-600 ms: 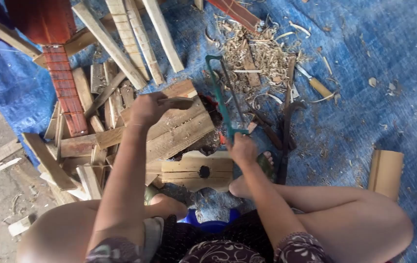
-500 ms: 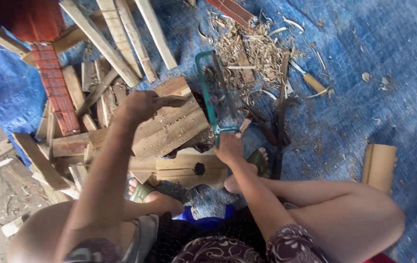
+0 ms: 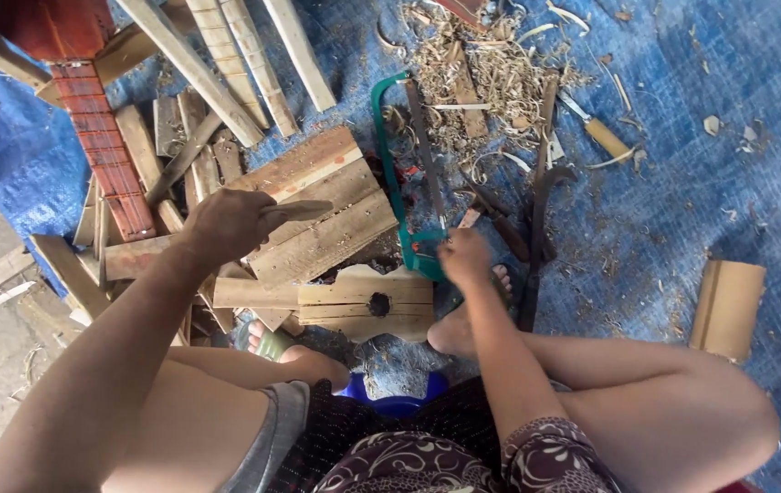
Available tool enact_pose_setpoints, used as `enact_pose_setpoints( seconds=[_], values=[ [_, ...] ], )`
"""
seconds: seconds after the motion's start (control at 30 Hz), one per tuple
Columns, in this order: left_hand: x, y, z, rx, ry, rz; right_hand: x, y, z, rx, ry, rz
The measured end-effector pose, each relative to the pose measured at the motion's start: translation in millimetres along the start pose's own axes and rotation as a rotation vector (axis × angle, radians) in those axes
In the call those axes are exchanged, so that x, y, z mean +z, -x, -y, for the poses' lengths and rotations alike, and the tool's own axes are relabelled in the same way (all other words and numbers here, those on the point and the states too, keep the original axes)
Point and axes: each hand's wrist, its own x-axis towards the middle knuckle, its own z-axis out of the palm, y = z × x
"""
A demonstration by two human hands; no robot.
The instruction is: Shaping wood for instrument making using a hacksaw and a billhook knife while seated in a workshop area.
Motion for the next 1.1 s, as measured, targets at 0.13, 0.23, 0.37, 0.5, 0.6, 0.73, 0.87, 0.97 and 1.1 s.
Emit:
enact_pose_setpoints(
  seconds=[0.13,0.23,0.37,0.5,0.6,0.73,0.87,0.97,1.1],
  values=[
    [11.9,-9.1,10.9,-0.064,0.059,-0.014,-38.3,-13.9,-87.1,0.342,-0.005,-0.153],
    [26.5,-21.6,20.8,-0.036,0.048,-0.054,-49.1,-9.7,-119.5,0.841,-0.228,-0.113],
    [26.7,-21.8,12.5,0.028,-0.133,0.016,-27.3,-10.3,-154.6,0.876,0.008,0.117],
    [41.7,-29.6,16.8,0.128,-0.228,0.004,17.3,-40.9,-226.3,0.707,-0.006,0.107],
    [44.6,-27.6,14.4,0.100,-0.309,0.003,-0.9,-23.6,-193.7,0.610,0.075,0.126],
    [57.9,-38.3,22.9,0.067,-0.316,0.007,-36.3,-3.5,-125.9,0.574,0.027,-0.048],
    [57.6,-40.2,25.7,0.028,-0.212,0.040,-72.6,-0.6,-65.7,0.216,-0.063,-0.337],
    [52.5,-37.4,22.6,-0.012,-0.141,0.043,-97.6,-8.3,-34.2,-0.075,-0.016,-0.471],
    [43.3,-29.4,18.8,-0.034,-0.122,0.052,-138.2,-30.7,-8.1,-0.448,0.171,-0.671]
  ],
)
